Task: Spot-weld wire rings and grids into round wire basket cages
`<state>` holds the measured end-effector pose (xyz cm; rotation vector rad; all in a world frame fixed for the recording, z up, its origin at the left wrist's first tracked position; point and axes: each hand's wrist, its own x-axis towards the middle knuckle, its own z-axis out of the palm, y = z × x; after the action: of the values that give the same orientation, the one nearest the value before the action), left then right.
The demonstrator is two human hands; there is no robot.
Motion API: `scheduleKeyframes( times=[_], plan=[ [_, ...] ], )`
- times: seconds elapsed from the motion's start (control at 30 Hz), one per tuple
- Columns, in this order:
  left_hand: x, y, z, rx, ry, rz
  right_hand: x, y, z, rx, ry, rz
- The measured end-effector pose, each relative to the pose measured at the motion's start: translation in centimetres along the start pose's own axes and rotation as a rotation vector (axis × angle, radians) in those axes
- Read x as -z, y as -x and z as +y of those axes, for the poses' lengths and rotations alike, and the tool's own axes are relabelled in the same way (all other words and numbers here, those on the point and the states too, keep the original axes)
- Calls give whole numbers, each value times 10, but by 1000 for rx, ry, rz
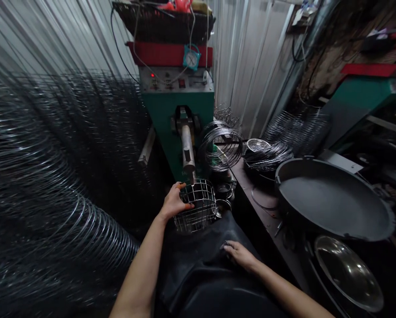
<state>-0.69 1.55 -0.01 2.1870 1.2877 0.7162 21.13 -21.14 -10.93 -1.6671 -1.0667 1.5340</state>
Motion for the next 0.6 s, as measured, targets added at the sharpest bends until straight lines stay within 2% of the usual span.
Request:
scheduleKeyframes(
  times=[0.13, 0.23, 0.33, 0.47, 0.53, 0.6],
  plan=[
    [-3, 1, 0, -8, -5, 4, 0, -3, 4, 63, 19, 34],
    [-3, 3, -1, -15, -12, -8, 8, -7, -10, 158, 57, 101],
    [4, 3, -3, -32, -6, -67, 27, -20, -52, 332, 146, 192],
    [19, -14, -11, 6, 182, -152, 54, -62, -132, 616, 360, 338],
    [24, -30, -13, 73, 242, -118, 60, -92, -169, 725, 501, 350],
    [26, -46, -13, 118, 178, -112, 62, -120, -198, 773, 635, 303]
  ],
)
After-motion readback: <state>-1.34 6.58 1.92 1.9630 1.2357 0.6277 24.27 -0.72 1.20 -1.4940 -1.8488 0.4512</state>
